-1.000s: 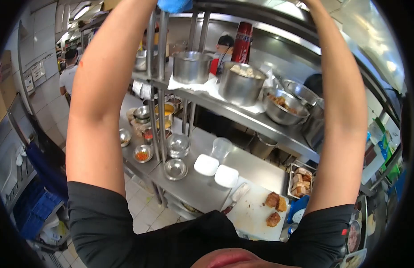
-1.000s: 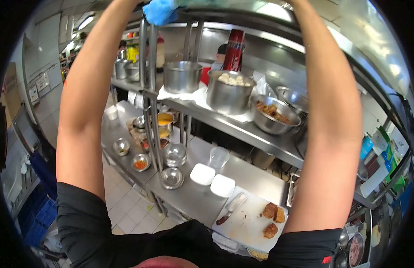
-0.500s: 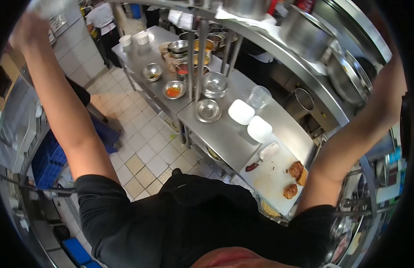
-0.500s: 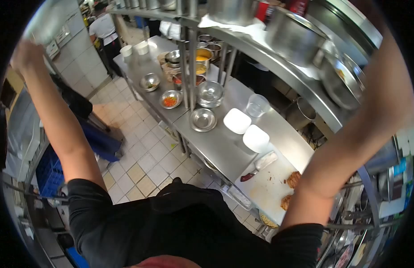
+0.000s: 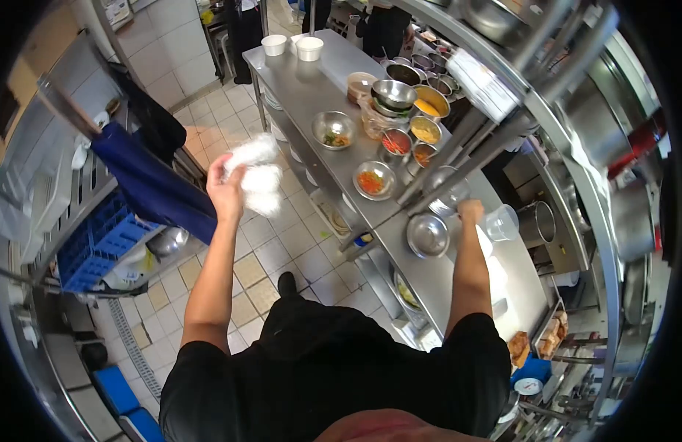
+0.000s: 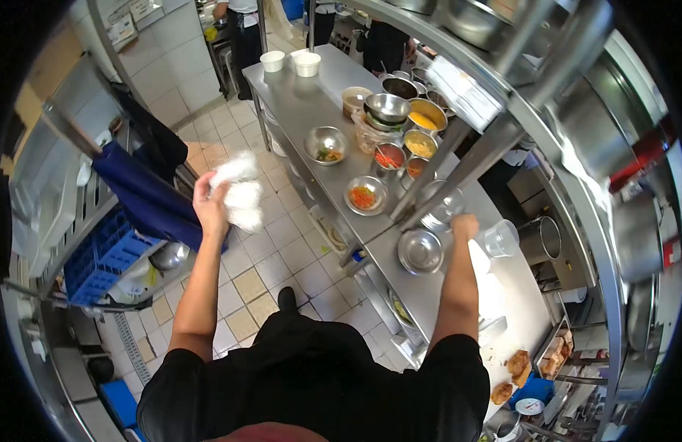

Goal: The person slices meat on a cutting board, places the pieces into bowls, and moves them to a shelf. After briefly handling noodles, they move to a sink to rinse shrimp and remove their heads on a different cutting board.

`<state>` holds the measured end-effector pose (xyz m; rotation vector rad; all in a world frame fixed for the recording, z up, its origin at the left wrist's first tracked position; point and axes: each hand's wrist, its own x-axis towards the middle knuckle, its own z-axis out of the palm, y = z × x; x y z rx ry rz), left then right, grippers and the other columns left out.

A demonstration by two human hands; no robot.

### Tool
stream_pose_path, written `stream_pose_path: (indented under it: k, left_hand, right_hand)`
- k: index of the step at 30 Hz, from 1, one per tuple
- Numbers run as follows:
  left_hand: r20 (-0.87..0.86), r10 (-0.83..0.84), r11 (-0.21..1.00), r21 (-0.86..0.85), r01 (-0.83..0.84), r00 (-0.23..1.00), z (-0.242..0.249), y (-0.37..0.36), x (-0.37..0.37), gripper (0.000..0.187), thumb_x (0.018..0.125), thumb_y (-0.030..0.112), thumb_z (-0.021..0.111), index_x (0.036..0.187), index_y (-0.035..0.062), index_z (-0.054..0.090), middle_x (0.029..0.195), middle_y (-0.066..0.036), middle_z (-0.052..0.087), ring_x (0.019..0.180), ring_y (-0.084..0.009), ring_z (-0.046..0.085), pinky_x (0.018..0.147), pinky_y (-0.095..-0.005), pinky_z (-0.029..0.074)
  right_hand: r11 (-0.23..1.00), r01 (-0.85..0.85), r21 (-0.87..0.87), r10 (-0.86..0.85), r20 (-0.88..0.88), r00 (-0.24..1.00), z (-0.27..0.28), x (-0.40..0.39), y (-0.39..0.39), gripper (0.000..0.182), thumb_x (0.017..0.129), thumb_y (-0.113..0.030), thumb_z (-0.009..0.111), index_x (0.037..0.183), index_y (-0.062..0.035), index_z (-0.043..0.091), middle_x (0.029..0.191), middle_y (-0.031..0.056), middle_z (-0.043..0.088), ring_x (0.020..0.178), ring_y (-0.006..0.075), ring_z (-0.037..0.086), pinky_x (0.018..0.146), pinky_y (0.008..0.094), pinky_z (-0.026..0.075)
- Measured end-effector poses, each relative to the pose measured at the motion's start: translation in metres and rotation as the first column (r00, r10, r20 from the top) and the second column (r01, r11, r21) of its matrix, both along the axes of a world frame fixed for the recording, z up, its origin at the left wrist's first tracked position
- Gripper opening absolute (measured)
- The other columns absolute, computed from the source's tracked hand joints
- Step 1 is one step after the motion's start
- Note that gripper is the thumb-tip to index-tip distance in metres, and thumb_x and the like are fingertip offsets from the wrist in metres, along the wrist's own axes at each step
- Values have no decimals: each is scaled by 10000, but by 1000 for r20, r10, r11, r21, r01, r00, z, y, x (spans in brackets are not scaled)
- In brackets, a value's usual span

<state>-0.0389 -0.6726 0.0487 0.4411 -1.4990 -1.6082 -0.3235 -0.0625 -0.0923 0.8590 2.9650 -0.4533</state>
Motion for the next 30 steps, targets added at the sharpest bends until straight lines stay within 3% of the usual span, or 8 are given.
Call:
stream_pose_path:
  k: [4, 9, 11, 12, 16, 23, 27, 30]
  left_hand:
    - [71, -118, 990, 86, 112, 990, -40, -66, -65, 308, 875, -29, 729, 1166, 30, 646, 1051, -46, 661, 979, -126, 603, 858, -264, 489]
    - [18, -233, 953, 204, 225, 972, -40, -117, -166, 336, 882, -45, 716, 1197, 36, 633, 1078, -53, 645, 954, -128, 599, 828, -263, 495]
    - [11, -269, 947, 186, 262, 963, -38, -132, -203, 348, 881, -44, 717, 1208, 38, 629, 1094, -58, 644, 966, -132, 599, 833, -264, 495]
    - [22, -278, 949, 161, 271, 960, -36, -138, -218, 354, 880, -42, 719, 1213, 39, 627, 1097, -60, 646, 977, -134, 599, 840, -264, 494]
    - [44, -312, 932, 210, 297, 949, -15, -150, -283, 363, 864, -21, 743, 1206, 49, 644, 1079, -57, 657, 1014, -142, 600, 878, -271, 486]
    - [100, -359, 923, -106, 369, 928, -10, -167, -460, 363, 822, 57, 790, 1168, 60, 680, 1130, -49, 677, 1083, -176, 603, 976, -309, 463]
    - [105, -369, 857, -347, 382, 923, 6, -172, -577, 367, 814, 89, 788, 1164, 71, 678, 1163, -91, 679, 1122, -224, 608, 1018, -341, 443]
    - [50, -419, 783, -486, 388, 907, -19, -172, -677, 353, 793, 79, 778, 1131, 84, 673, 1139, -125, 652, 1108, -287, 613, 999, -381, 461]
  right_hand:
    - [969, 23, 245, 30, -214, 976, 58, 16, -24, 265, 826, -191, 658, 1023, -33, 737, 1088, 248, 725, 1016, 390, 718, 894, 479, 567]
    - [980, -71, 184, 127, -317, 940, 107, 72, 89, 291, 806, -158, 644, 1009, 40, 709, 1081, 242, 721, 1019, 368, 703, 886, 463, 550]
    - [966, 37, -257, -82, -164, 983, 194, 168, 54, 345, 772, -116, 648, 1058, 75, 676, 690, 204, 685, 544, 273, 688, 501, 393, 542]
    - [970, -24, -244, 11, -53, 999, 186, 204, 82, 377, 752, -90, 643, 1100, 51, 676, 608, 158, 640, 424, 229, 619, 403, 366, 484]
    - [696, 171, -697, -4, 235, 972, 210, 247, -55, 356, 876, -3, 608, 1232, 17, 603, 818, 160, 679, 455, 177, 574, 357, 318, 484]
    - [378, -129, -917, 121, -89, 989, 166, 18, -363, 404, 914, -30, 627, 1312, -44, 557, 994, 102, 639, 518, 131, 549, 419, 276, 508]
    - [176, -11, -984, -104, -30, 994, 64, -180, -533, 617, 914, -10, 562, 1471, 59, 305, 1271, 277, 540, 658, 256, 672, 485, 395, 626]
    - [105, 20, -994, -398, -24, 917, 15, -291, -631, 575, 893, 21, 574, 1401, 26, 303, 1311, 258, 517, 825, 291, 694, 510, 398, 646]
